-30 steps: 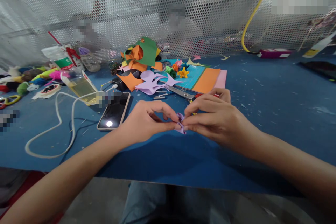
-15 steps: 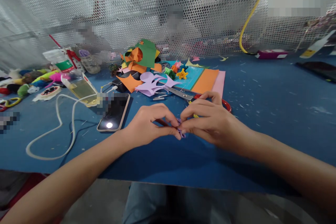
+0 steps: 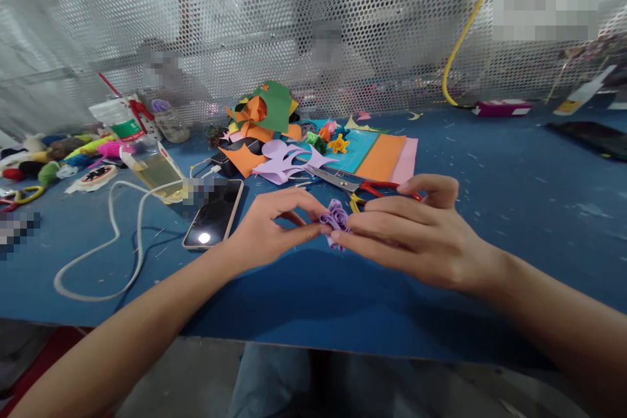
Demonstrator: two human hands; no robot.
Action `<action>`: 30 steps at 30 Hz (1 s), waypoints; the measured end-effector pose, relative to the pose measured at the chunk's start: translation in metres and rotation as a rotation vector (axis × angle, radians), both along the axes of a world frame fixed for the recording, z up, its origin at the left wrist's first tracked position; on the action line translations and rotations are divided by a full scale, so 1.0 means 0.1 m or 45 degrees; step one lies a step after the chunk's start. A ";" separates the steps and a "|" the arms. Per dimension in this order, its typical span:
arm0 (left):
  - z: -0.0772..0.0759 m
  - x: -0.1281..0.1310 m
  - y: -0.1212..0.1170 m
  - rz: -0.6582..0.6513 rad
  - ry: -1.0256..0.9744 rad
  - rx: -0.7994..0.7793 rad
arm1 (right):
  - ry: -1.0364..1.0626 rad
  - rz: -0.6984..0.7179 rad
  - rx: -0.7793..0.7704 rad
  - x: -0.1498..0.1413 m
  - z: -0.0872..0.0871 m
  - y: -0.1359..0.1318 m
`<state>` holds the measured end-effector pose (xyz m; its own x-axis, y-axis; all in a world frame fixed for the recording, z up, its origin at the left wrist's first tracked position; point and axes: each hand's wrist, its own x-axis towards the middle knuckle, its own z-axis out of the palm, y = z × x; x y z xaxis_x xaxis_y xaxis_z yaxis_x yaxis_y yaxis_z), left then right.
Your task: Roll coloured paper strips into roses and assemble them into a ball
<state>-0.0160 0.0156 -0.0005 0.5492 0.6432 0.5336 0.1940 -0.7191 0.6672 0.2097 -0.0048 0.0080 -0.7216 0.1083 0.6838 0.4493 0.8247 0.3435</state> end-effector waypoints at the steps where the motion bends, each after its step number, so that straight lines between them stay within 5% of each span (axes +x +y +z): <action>1: 0.00 0.00 0.00 0.006 -0.005 0.043 | 0.005 0.006 -0.002 -0.01 0.00 0.01; 7: -0.04 0.00 0.02 0.125 -0.088 0.163 | 0.362 -0.021 -0.375 -0.06 -0.04 0.07; 14: -0.02 -0.01 0.05 0.300 -0.061 0.052 | 0.536 0.060 -1.316 -0.08 -0.10 0.11; 17: -0.02 -0.01 0.06 0.382 -0.067 -0.077 | 0.626 0.114 -1.532 -0.11 -0.17 0.13; 23: -0.03 0.06 0.07 0.331 -0.222 -0.417 | 0.621 0.094 -1.444 -0.16 -0.23 0.18; 30: -0.07 0.05 0.10 0.274 -0.237 -0.507 | 0.595 0.056 -1.147 -0.16 -0.27 0.20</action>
<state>-0.0111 0.0255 -0.0072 0.2998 0.9058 0.2995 0.1620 -0.3577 0.9197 0.1939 0.0154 -0.0193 -0.4185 0.7026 0.5755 0.3425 0.7089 -0.6165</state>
